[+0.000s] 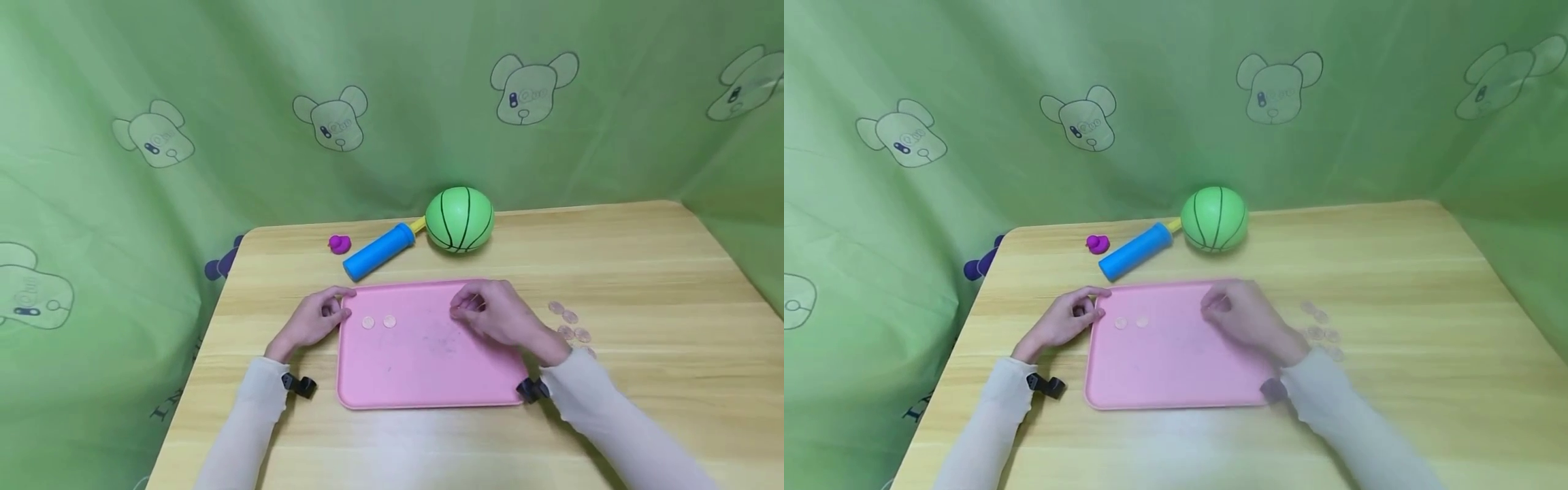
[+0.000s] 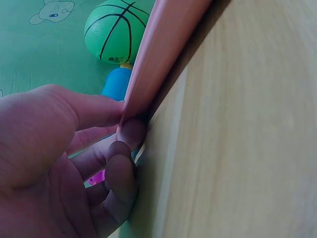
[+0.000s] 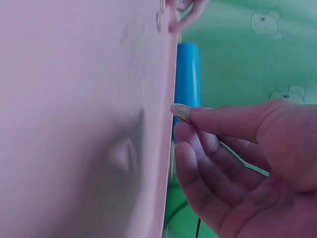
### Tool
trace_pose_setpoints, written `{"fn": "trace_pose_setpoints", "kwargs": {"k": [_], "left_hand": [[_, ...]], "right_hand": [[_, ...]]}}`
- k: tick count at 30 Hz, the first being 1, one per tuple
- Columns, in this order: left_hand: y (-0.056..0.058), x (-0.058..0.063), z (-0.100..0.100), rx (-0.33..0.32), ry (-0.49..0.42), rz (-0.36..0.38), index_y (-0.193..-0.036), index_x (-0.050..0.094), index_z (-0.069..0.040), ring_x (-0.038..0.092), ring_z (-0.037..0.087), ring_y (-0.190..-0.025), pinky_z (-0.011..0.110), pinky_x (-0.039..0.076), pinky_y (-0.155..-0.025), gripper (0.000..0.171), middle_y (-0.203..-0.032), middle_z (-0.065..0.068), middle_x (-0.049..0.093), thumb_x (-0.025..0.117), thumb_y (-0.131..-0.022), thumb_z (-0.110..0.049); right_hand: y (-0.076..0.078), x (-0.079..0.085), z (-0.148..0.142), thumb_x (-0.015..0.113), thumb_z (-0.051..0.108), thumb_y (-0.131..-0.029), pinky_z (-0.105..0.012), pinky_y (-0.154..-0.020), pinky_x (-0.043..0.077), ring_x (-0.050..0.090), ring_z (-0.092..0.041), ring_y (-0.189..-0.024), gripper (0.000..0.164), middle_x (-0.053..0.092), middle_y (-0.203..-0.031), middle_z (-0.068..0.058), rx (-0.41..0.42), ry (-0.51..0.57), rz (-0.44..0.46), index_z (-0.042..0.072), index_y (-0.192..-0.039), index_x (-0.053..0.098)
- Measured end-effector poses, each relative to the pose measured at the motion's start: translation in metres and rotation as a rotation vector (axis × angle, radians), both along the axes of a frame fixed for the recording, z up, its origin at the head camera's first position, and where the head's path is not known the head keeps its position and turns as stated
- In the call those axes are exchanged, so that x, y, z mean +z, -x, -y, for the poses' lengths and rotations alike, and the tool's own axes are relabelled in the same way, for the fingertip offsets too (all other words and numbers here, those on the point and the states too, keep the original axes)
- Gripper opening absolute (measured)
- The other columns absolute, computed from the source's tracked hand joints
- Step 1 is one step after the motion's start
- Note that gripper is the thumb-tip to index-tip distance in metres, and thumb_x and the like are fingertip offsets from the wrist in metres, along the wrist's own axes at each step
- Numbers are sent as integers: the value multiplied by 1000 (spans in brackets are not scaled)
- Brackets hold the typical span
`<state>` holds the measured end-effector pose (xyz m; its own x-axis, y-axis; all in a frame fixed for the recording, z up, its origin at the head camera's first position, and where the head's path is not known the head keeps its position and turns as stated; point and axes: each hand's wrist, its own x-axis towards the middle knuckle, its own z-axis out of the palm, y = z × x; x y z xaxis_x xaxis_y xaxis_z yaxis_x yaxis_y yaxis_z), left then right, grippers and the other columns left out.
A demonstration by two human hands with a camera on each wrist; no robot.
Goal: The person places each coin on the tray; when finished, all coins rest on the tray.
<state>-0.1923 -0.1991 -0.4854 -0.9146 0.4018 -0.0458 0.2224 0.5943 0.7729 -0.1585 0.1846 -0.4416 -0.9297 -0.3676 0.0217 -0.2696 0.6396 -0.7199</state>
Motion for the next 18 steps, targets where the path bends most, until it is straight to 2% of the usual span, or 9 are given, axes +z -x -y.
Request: {"fn": "trace_pose_setpoints", "kwargs": {"k": [5, 11, 18], "left_hand": [[-1, 0, -2, 0, -6, 12, -143, 69, -9, 57, 14, -75, 24, 47, -73, 38, -86, 4, 67, 71, -105, -9], [-2, 3, 0, 11, 0, 12, -143, 69, -9, 57, 14, -75, 24, 47, -73, 38, -86, 5, 67, 72, -105, -9], [-1, 1, 0, 8, -3, 13, -143, 69, -9, 57, 13, -74, 24, 47, -73, 39, -85, 5, 68, 72, -104, -8]], "right_hand": [[4, -5, 27, 83, 9, -96, -23, -76, 59, 69, -12, -81, 6, 78, -91, -2, 32, 33, 36, 10, -101, 80], [11, -12, 58, 82, 11, -97, -24, -78, 59, 68, -12, -83, 11, 76, -93, -4, 54, 69, 110, 7, -105, 75], [15, -18, 72, 82, 6, -96, -24, -74, 59, 68, -12, -80, 14, 76, -90, -3, 54, 59, 144, 4, -108, 74]]}}
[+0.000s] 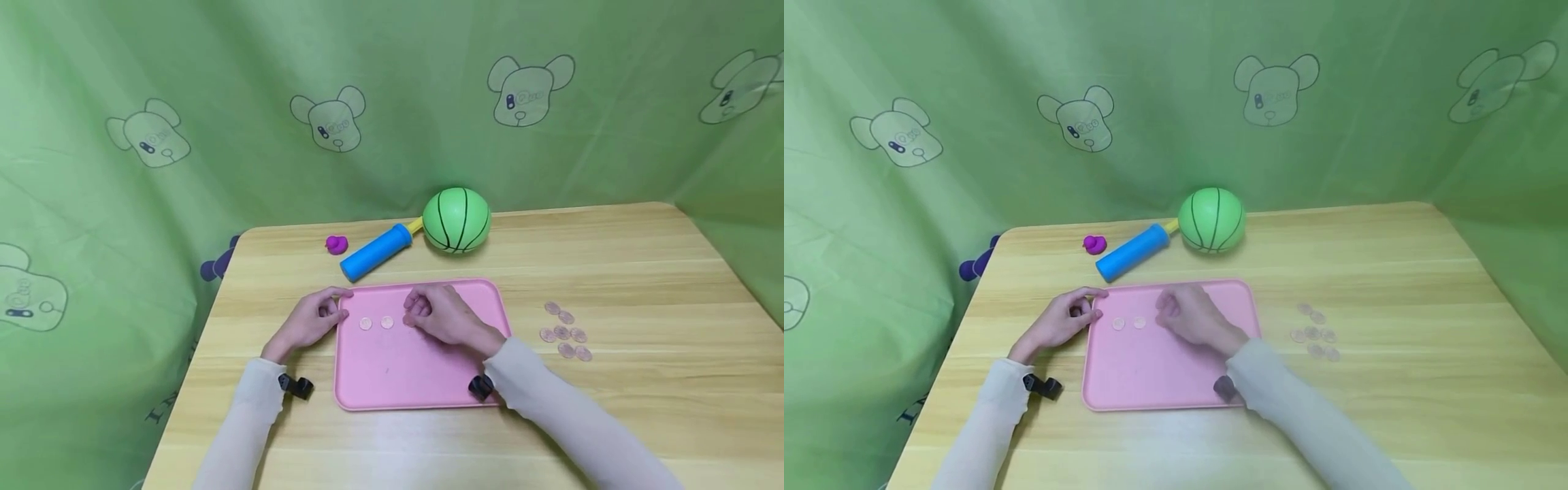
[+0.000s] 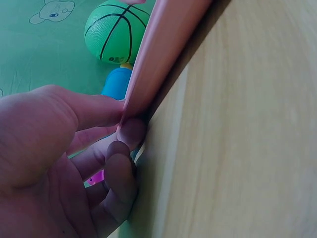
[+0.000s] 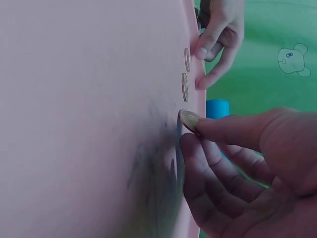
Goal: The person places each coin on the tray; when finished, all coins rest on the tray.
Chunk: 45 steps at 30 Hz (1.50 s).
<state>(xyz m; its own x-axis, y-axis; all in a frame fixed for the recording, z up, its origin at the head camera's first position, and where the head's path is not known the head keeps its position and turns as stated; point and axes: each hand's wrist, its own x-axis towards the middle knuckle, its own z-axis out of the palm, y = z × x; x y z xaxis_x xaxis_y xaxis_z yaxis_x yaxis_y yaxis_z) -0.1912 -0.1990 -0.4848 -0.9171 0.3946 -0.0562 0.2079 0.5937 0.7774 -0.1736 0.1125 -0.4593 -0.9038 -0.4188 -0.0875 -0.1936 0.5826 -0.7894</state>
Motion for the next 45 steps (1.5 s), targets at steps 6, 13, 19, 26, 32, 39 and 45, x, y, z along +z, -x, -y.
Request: {"fn": "trace_pose_setpoints", "kwargs": {"k": [6, 13, 19, 26, 32, 39, 45], "left_hand": [[0, 2, 0, -10, -4, -17, -142, 69, -8, 57, 13, -73, 23, 47, -71, 39, -85, 5, 68, 73, -104, -7], [1, 4, 1, -14, -2, -40, -141, 70, -7, 56, 13, -71, 23, 46, -70, 38, -83, 4, 67, 74, -103, -7], [2, 3, 1, -13, -2, -43, -141, 70, -7, 56, 14, -71, 23, 46, -70, 38, -83, 5, 67, 74, -103, -8], [1, 2, 0, -9, -2, -40, -141, 70, -8, 55, 14, -72, 23, 45, -69, 38, -84, 5, 67, 74, -103, -8], [0, 1, 0, -9, -5, -37, -141, 70, -7, 56, 13, -71, 23, 46, -69, 38, -84, 5, 67, 74, -103, -8], [-1, 1, 1, 0, 4, -40, -141, 71, -7, 57, 13, -72, 23, 47, -71, 38, -84, 5, 68, 74, -103, -7], [-1, 0, 0, -6, -8, -33, -141, 70, -6, 56, 12, -70, 22, 46, -70, 39, -83, 6, 68, 74, -103, -7]], "right_hand": [[0, -1, 6, 78, 1, -96, -25, -75, 59, 69, -12, -80, 15, 76, -90, -5, -31, -36, -31, 3, -110, 73], [-1, -1, 12, 74, -2, -96, -28, -78, 58, 66, -11, -81, 16, 74, -91, -4, -52, -70, -77, 4, -111, 73], [-3, 5, 10, 74, -2, -96, -31, -83, 60, 68, -14, -86, 18, 75, -96, -6, -59, -65, -78, 3, -114, 73], [-2, 12, -5, 73, 0, -98, -37, -89, 62, 70, -18, -92, 20, 76, -103, -10, -74, -51, -75, 1, -118, 72], [3, 15, -27, 73, -1, -98, -43, -92, 62, 73, -23, -97, 28, 77, -107, -12, -94, -73, -98, -1, -125, 71], [2, 24, -56, 73, 0, -99, -46, -95, 63, 74, -27, -101, 31, 77, -111, -13, -137, -101, -94, 1, -130, 70], [-3, 32, -89, 73, 1, -100, -41, -87, 63, 73, -29, -101, 31, 76, -114, -17, -162, -133, -79, 0, -131, 70]]}}
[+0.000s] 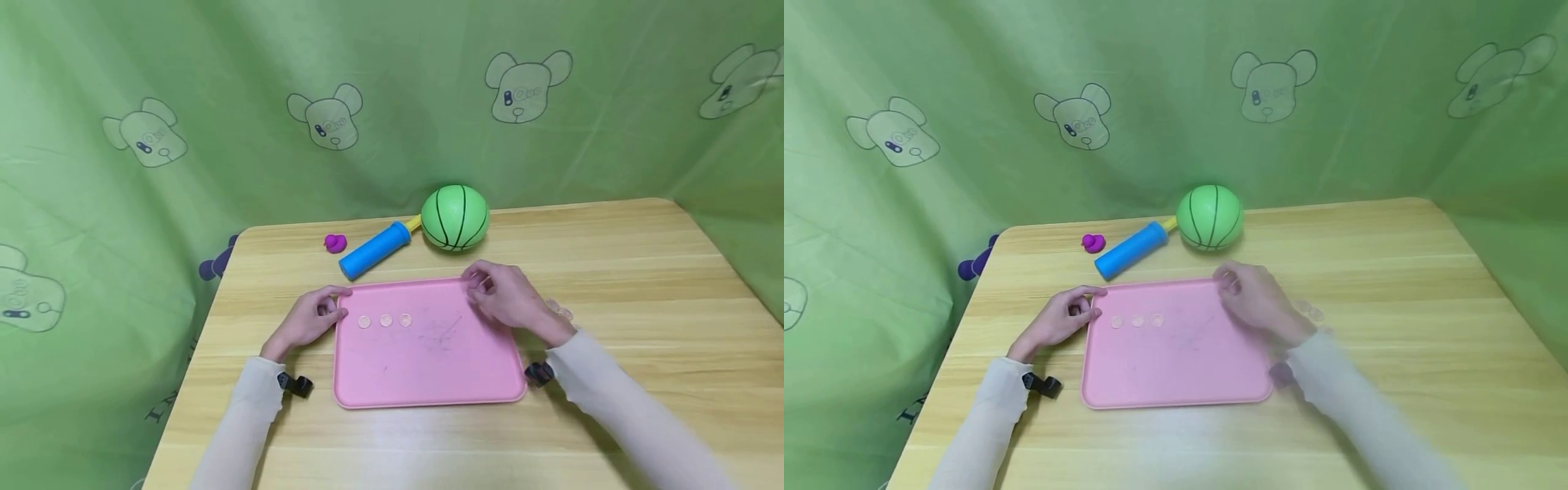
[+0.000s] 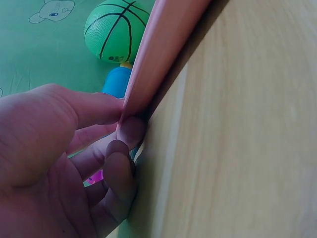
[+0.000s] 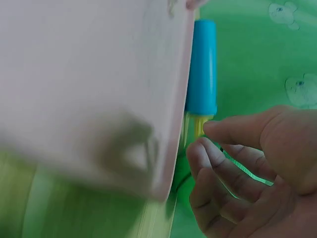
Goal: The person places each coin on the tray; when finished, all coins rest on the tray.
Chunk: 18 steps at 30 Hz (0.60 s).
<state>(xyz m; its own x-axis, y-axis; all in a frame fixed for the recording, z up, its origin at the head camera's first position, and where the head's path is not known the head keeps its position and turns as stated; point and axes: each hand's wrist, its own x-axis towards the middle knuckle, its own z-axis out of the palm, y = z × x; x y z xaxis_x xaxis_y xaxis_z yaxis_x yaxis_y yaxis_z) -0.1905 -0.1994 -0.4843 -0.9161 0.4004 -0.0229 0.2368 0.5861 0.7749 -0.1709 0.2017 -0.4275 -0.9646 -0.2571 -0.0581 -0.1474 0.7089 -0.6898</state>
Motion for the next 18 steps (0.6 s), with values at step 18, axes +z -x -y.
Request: {"fn": "trace_pose_setpoints", "kwargs": {"k": [18], "left_hand": [[0, 0, -1, 5, -3, 31, -143, 70, -9, 57, 15, -73, 23, 46, -71, 39, -85, 6, 69, 73, -105, -10]], "right_hand": [[-9, 1, -102, 71, 9, -103, -26, -81, 57, 75, -31, -102, 24, 80, -109, -15, -35, -161, -31, -1, -125, 74]]}}
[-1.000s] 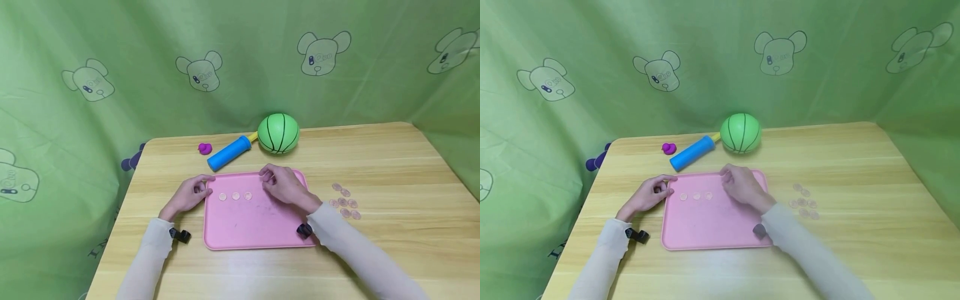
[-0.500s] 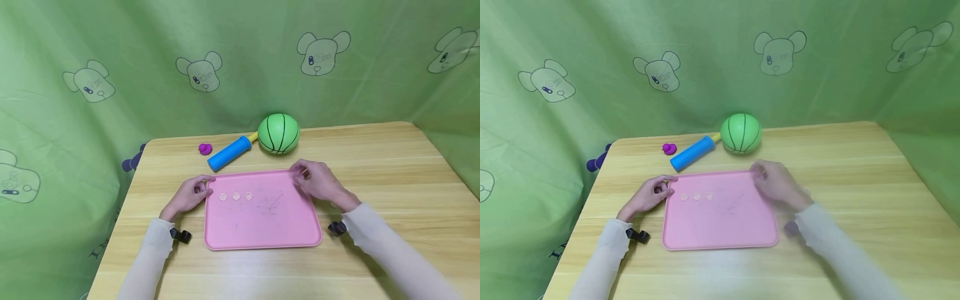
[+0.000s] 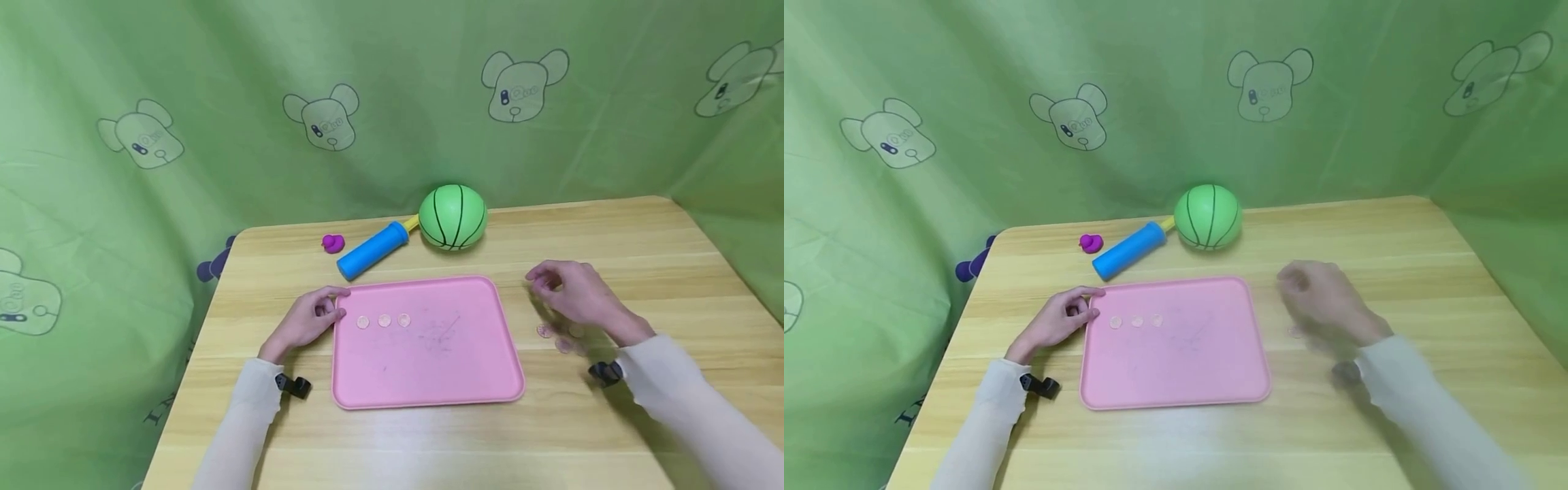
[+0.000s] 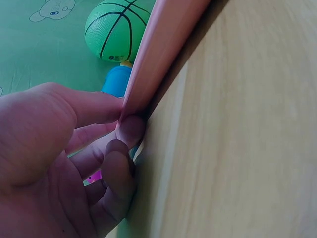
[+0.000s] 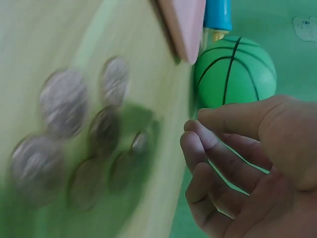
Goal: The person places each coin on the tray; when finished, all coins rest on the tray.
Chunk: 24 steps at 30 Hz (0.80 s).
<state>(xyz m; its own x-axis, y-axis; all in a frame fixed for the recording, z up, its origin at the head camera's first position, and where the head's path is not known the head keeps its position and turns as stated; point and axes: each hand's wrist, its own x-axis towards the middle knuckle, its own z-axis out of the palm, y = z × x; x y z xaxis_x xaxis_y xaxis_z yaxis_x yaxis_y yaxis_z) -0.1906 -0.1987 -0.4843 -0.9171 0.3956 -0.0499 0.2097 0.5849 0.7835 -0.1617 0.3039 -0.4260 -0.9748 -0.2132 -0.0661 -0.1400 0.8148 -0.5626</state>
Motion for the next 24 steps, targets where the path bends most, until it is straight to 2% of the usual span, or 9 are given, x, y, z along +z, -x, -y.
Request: {"fn": "trace_pose_setpoints", "kwargs": {"k": [5, 9, 13, 18, 23, 24], "left_hand": [[0, 2, 1, 11, -9, 5, -143, 70, -9, 57, 15, -74, 24, 46, -71, 39, -86, 7, 69, 73, -104, -10], [-1, 2, 2, 15, -14, 11, -143, 70, -9, 57, 16, -74, 24, 46, -71, 39, -86, 7, 69, 73, -104, -10], [-1, 2, 1, 16, -19, 11, -143, 70, -9, 57, 16, -75, 24, 46, -71, 39, -86, 8, 69, 73, -104, -10], [-1, 1, 1, 14, -21, 11, -142, 70, -9, 57, 16, -74, 24, 45, -70, 38, -86, 8, 69, 73, -104, -9], [-1, -1, 0, 6, -13, 0, -142, 71, -9, 57, 16, -73, 24, 45, -70, 38, -85, 7, 69, 73, -104, -10], [0, -1, 0, 5, -12, -2, -142, 71, -9, 57, 16, -73, 24, 46, -70, 38, -85, 7, 69, 73, -104, -10]], "right_hand": [[-3, -10, -13, 73, 8, -102, -29, -82, 59, 77, -30, -100, 21, 81, -108, -13, 18, -28, -33, 1, -122, 77], [-6, -18, -19, 78, 7, -98, -27, -84, 58, 76, -22, -95, 19, 82, -103, -7, 36, -48, -54, 3, -117, 79], [-8, -20, -23, 83, 9, -95, -30, -87, 56, 73, -18, -95, 25, 80, -102, -2, 43, -54, -34, 5, -118, 79], [-8, -19, -24, 83, 8, -93, -38, -91, 56, 73, -20, -97, 29, 80, -105, -3, 47, -47, 2, 5, -121, 77], [-8, -21, -27, 83, 6, -93, -34, -90, 55, 72, -20, -97, 29, 79, -104, -3, 41, -49, 8, 5, -122, 77], [-8, -21, -27, 82, 6, -93, -31, -88, 55, 72, -19, -97, 29, 79, -104, -3, 39, -50, 6, 5, -122, 77]]}}
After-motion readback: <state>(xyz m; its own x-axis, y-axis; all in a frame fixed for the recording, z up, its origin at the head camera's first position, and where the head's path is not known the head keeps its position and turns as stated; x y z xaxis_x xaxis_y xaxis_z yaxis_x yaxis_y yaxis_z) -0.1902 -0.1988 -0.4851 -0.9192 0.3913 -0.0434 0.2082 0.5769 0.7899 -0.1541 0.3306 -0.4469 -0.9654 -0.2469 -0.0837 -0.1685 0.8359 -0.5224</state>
